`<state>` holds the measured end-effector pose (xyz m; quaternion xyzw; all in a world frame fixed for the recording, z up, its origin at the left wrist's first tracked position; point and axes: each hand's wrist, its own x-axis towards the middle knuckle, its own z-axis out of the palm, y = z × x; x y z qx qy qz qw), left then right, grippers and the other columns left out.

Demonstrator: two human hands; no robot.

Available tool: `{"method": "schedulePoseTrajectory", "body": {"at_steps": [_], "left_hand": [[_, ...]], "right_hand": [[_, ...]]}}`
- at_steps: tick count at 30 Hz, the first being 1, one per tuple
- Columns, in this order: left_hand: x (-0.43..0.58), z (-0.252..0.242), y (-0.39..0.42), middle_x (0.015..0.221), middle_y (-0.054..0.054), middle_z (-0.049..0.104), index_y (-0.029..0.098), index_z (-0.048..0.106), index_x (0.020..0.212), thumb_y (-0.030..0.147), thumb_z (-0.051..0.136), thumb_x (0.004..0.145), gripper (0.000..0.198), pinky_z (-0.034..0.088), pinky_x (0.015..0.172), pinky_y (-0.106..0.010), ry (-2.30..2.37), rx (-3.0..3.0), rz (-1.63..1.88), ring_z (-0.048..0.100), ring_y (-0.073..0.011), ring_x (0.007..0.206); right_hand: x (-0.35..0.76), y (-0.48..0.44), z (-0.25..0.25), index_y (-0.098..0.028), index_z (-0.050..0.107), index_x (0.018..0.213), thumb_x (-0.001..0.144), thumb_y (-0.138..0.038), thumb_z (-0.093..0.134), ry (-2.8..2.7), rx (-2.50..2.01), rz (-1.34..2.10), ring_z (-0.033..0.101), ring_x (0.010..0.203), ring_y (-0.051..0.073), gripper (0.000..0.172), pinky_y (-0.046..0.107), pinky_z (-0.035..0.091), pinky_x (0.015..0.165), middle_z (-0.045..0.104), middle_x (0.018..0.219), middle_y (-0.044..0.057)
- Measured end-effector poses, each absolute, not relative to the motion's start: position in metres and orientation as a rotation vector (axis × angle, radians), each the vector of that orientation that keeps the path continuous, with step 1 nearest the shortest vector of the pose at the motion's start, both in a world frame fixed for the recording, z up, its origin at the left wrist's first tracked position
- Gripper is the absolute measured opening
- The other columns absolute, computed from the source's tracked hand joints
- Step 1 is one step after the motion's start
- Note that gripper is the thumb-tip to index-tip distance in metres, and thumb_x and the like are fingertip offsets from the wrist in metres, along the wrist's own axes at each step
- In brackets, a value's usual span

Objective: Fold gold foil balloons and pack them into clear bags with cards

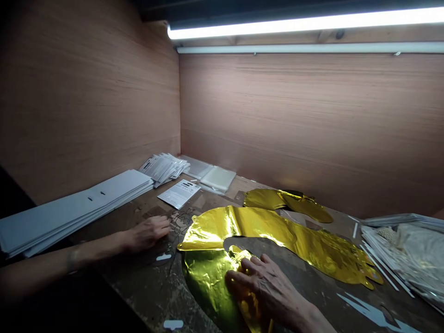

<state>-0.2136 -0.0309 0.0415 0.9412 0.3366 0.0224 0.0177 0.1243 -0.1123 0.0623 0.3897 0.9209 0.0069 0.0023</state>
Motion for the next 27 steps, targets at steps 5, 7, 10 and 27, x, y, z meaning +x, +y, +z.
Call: {"method": "schedulePoseTrajectory", "body": {"at_steps": [5, 7, 10, 27], "left_hand": [[-0.282, 0.098, -0.092, 0.046, -0.003, 0.048, 0.016, 0.053, 0.046, 0.037, 0.055, 0.062, 0.027, 0.034, 0.053, -0.028, 1.552, 2.518, -0.386, 0.045, -0.0163, 0.047], [-0.270, 0.112, -0.102, 0.065, -0.007, 0.057, 0.016, 0.060, 0.067, 0.038, 0.050, 0.068, 0.025, 0.036, 0.063, -0.031, 1.574, 2.537, -0.167, 0.051, -0.0203, 0.062], [-0.218, 0.104, -0.091, 0.115, -0.007, 0.045, 0.022, 0.046, 0.110, 0.040, 0.050, 0.070, 0.044, 0.027, 0.086, -0.029, 0.981, 2.554, 0.138, 0.039, -0.0221, 0.105], [-0.154, 0.044, -0.030, 0.131, -0.012, 0.015, 0.014, 0.020, 0.126, 0.055, 0.059, 0.050, 0.095, -0.003, 0.095, -0.038, 0.458, 2.581, 0.088, 0.009, -0.0284, 0.120]], "right_hand": [[0.120, -0.105, 0.062, -0.021, 0.051, 0.071, 0.071, -0.008, 0.042, 2.871, 1.125, 0.057, 0.048, 0.056, 0.012, 0.015, 0.026, 0.030, 0.055, 0.054, 0.065, -0.002], [0.116, -0.102, 0.063, -0.022, 0.052, 0.082, 0.066, -0.008, 0.045, 2.867, 1.090, 0.044, 0.052, 0.072, 0.016, 0.023, 0.029, 0.033, 0.063, 0.057, 0.082, 0.001], [0.110, -0.096, 0.065, -0.030, 0.038, 0.112, 0.056, -0.010, 0.052, 2.927, 0.971, -0.072, 0.038, 0.105, 0.022, 0.061, 0.037, 0.028, 0.081, 0.043, 0.118, 0.003], [0.130, -0.116, 0.079, -0.022, 0.054, 0.070, 0.070, -0.013, 0.040, 2.954, 1.375, -0.290, 0.035, 0.105, 0.021, 0.017, 0.039, 0.031, 0.083, 0.043, 0.116, 0.002]]}}
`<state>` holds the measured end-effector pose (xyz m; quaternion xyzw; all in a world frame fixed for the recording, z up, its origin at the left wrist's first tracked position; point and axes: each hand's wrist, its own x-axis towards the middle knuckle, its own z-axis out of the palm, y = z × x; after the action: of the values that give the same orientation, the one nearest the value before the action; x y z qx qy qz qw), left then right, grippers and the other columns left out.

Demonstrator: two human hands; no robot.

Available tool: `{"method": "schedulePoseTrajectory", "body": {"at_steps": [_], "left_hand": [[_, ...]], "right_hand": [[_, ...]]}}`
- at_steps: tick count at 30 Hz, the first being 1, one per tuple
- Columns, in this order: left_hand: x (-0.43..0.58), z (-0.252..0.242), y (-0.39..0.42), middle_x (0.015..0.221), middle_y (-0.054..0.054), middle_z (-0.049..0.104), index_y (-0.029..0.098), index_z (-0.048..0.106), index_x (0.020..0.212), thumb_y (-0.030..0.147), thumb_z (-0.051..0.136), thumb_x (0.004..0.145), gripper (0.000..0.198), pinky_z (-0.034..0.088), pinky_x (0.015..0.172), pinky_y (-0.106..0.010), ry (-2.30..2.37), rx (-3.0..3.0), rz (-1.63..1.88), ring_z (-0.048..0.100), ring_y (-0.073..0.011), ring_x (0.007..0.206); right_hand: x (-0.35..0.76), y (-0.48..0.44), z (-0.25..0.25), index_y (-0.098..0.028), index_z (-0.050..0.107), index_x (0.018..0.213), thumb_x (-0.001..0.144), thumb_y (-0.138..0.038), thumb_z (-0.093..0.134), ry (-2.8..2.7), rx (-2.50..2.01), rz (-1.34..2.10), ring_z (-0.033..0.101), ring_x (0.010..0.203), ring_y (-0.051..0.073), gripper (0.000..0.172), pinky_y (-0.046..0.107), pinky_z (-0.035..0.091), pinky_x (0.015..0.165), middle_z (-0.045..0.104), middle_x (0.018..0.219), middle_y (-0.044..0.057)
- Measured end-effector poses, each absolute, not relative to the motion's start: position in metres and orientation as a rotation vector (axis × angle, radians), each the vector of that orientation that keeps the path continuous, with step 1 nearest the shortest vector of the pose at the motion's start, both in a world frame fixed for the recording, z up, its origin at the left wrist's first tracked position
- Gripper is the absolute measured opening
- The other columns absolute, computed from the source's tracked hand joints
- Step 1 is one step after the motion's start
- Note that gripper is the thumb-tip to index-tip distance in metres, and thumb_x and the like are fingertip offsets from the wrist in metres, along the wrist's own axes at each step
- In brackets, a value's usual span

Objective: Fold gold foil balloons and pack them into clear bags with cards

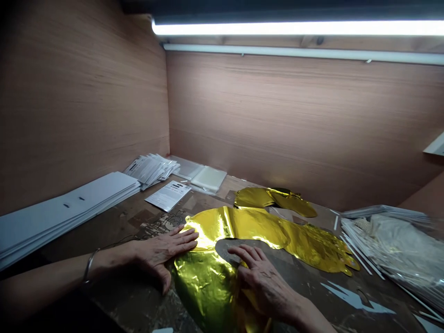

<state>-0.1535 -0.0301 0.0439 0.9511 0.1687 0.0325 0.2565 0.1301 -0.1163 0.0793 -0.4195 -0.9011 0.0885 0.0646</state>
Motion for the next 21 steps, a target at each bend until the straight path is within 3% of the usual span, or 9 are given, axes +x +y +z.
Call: {"method": "schedulePoseTrajectory", "body": {"at_steps": [2, 3, 5, 7, 9, 11, 14, 18, 21], "left_hand": [[-0.155, 0.043, -0.026, 0.131, -0.012, 0.017, 0.015, 0.019, 0.126, 0.054, 0.062, 0.048, 0.098, -0.003, 0.095, -0.038, 0.418, 2.561, 0.075, 0.012, -0.0286, 0.120], [-0.156, 0.043, -0.024, 0.131, -0.011, 0.018, 0.016, 0.018, 0.127, 0.052, 0.064, 0.047, 0.099, -0.002, 0.095, -0.038, 0.415, 2.540, 0.069, 0.012, -0.0283, 0.119], [-0.159, 0.044, -0.021, 0.131, -0.009, 0.020, 0.019, 0.018, 0.127, 0.048, 0.068, 0.043, 0.101, 0.000, 0.096, -0.038, 0.452, 2.468, 0.066, 0.014, -0.0282, 0.119], [-0.160, 0.045, -0.018, 0.129, -0.007, 0.026, 0.022, 0.025, 0.124, 0.043, 0.071, 0.038, 0.100, 0.005, 0.096, -0.037, 0.527, 2.357, 0.095, 0.015, -0.0290, 0.118], [-0.158, 0.047, -0.016, 0.122, -0.004, 0.039, 0.022, 0.041, 0.115, 0.040, 0.070, 0.042, 0.081, 0.014, 0.095, -0.035, 0.562, 2.205, 0.183, 0.023, -0.0286, 0.115], [-0.152, 0.048, -0.014, 0.105, -0.003, 0.053, 0.019, 0.056, 0.099, 0.038, 0.061, 0.057, 0.046, 0.026, 0.089, -0.032, 0.584, 1.983, 0.306, 0.039, -0.0250, 0.105], [-0.141, 0.046, -0.010, 0.080, -0.003, 0.061, 0.015, 0.062, 0.082, 0.031, 0.048, 0.069, 0.025, 0.038, 0.075, -0.026, 0.724, 1.647, 0.468, 0.053, -0.0184, 0.082], [-0.130, 0.045, 0.003, 0.053, -0.001, 0.056, 0.013, 0.061, 0.060, 0.022, 0.053, 0.059, 0.013, 0.037, 0.054, -0.022, 1.153, 1.684, 0.528, 0.053, -0.0170, 0.059], [-0.124, 0.045, 0.014, 0.044, -0.002, 0.048, 0.014, 0.052, 0.043, 0.019, 0.055, 0.053, 0.012, 0.033, 0.049, -0.024, 1.512, 1.957, 0.481, 0.050, -0.0184, 0.053]], "right_hand": [[0.146, -0.117, 0.088, -0.020, 0.051, 0.070, 0.072, -0.014, 0.036, -2.596, -1.305, 0.301, 0.024, 0.115, 0.021, 0.016, 0.041, 0.026, 0.089, 0.037, 0.123, 0.002], [0.158, -0.114, 0.093, -0.020, 0.049, 0.069, 0.073, -0.016, 0.036, -2.492, -1.348, 0.327, 0.025, 0.115, 0.021, 0.015, 0.041, 0.026, 0.089, 0.040, 0.120, 0.004], [0.184, -0.103, 0.100, -0.020, 0.047, 0.068, 0.073, -0.023, 0.036, -2.196, -1.523, 0.358, 0.039, 0.104, 0.022, 0.012, 0.038, 0.034, 0.082, 0.052, 0.103, 0.007], [0.209, -0.086, 0.100, -0.020, 0.045, 0.068, 0.071, -0.030, 0.037, -1.881, -1.771, 0.368, 0.052, 0.080, 0.020, 0.013, 0.031, 0.042, 0.067, 0.058, 0.077, 0.005], [0.227, -0.066, 0.089, -0.020, 0.043, 0.065, 0.067, -0.033, 0.039, -1.655, -1.983, 0.368, 0.053, 0.061, 0.016, 0.014, 0.025, 0.042, 0.054, 0.055, 0.061, 0.001], [0.236, -0.048, 0.071, -0.019, 0.043, 0.060, 0.064, -0.033, 0.041, -1.560, -2.094, 0.350, 0.053, 0.054, 0.015, 0.015, 0.023, 0.040, 0.050, 0.053, 0.054, 0.000], [0.237, -0.030, 0.043, -0.018, 0.047, 0.056, 0.061, -0.032, 0.045, -1.527, -2.192, 0.288, 0.054, 0.055, 0.016, 0.015, 0.023, 0.038, 0.048, 0.055, 0.053, 0.001], [0.233, -0.027, 0.026, -0.018, 0.052, 0.063, 0.063, -0.033, 0.044, -1.547, -2.316, 0.176, 0.056, 0.064, 0.020, 0.017, 0.025, 0.037, 0.051, 0.060, 0.064, 0.005], [0.230, -0.032, 0.027, -0.019, 0.053, 0.070, 0.068, -0.035, 0.038, -1.584, -2.402, 0.086, 0.056, 0.071, 0.022, 0.021, 0.027, 0.037, 0.053, 0.061, 0.072, 0.008]]}}
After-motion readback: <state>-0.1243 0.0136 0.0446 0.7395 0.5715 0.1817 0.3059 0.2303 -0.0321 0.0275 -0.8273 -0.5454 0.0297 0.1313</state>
